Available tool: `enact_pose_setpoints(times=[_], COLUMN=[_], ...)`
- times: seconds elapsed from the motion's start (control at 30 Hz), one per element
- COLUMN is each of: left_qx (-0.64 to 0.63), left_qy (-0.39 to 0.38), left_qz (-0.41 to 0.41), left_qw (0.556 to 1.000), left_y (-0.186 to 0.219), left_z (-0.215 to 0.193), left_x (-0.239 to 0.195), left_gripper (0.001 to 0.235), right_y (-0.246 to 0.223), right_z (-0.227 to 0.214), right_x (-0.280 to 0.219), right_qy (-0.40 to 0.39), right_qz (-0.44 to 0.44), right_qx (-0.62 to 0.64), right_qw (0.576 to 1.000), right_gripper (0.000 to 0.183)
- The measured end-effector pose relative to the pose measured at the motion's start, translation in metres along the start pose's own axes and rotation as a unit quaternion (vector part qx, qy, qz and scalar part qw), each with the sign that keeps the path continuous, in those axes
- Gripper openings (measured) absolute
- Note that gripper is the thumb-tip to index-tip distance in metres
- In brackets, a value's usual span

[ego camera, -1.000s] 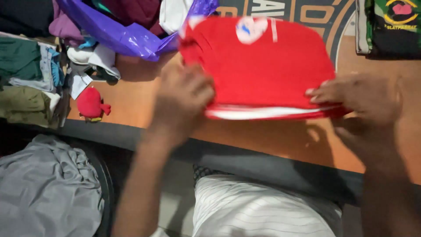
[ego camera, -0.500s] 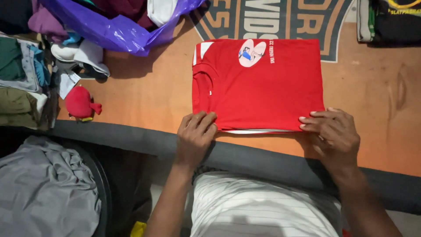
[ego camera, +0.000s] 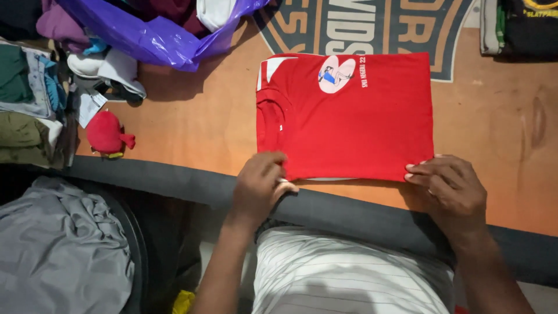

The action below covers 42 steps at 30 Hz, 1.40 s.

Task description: Folding a red and white shirt on a flat surface to make it compact.

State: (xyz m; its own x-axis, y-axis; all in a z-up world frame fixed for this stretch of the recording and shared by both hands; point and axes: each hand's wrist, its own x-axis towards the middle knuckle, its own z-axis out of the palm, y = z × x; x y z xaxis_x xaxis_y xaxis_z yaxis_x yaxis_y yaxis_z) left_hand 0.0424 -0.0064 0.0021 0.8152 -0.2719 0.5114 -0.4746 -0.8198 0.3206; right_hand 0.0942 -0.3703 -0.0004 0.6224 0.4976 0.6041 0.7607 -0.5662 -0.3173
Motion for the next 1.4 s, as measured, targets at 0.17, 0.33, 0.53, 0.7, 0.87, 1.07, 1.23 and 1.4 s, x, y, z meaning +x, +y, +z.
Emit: enact_pose_setpoints(times=[0.17, 0.33, 0.53, 0.7, 0.87, 1.07, 1.23, 1.4], left_qx=[-0.126, -0.119, -0.326, -0.194, -0.138, 0.086, 0.188, 0.155], left_qy=[0.012, -0.028, 0.013, -0.078, -0.055, -0.002, 0.037, -0.013], left_qz=[-0.166, -0.211, -0.309, -0.247, -0.187, 0.002, 0.104, 0.136], left_qw=[0.978, 0.97, 0.893, 0.946, 0.971, 0.996, 0.976, 0.978], left_y=[-0.009, -0.019, -0.038, -0.046, -0.029, -0.012, -0.015, -0.027], left_z=[-0.013, -0.006, -0.023, -0.028, -0.025, -0.015, -0.011, -0.007], left_x=[-0.005, -0.006, -0.004, -0.006, 0.0, -0.003, -0.013, -0.023], left_gripper=[0.076, 0.073, 0.065, 0.053, 0.062, 0.063, 0.01, 0.018], right_y=[0.001, 0.004, 0.012, 0.012, 0.017, 0.006, 0.001, 0.0], right_z=[-0.005, -0.004, -0.005, -0.013, -0.012, -0.003, -0.001, -0.001], right_x=[0.009, 0.006, -0.003, 0.012, 0.008, 0.003, -0.003, -0.003], right_qy=[-0.054, -0.086, -0.116, -0.206, -0.229, -0.129, -0.076, -0.067], right_qz=[0.006, 0.001, 0.003, 0.029, 0.008, -0.002, 0.0, -0.054], right_qx=[-0.002, -0.01, -0.073, -0.115, -0.115, -0.126, -0.112, -0.187], right_qw=[0.999, 0.996, 0.991, 0.971, 0.967, 0.984, 0.991, 0.978], right_gripper=[0.018, 0.014, 0.023, 0.024, 0.058, 0.009, 0.008, 0.01])
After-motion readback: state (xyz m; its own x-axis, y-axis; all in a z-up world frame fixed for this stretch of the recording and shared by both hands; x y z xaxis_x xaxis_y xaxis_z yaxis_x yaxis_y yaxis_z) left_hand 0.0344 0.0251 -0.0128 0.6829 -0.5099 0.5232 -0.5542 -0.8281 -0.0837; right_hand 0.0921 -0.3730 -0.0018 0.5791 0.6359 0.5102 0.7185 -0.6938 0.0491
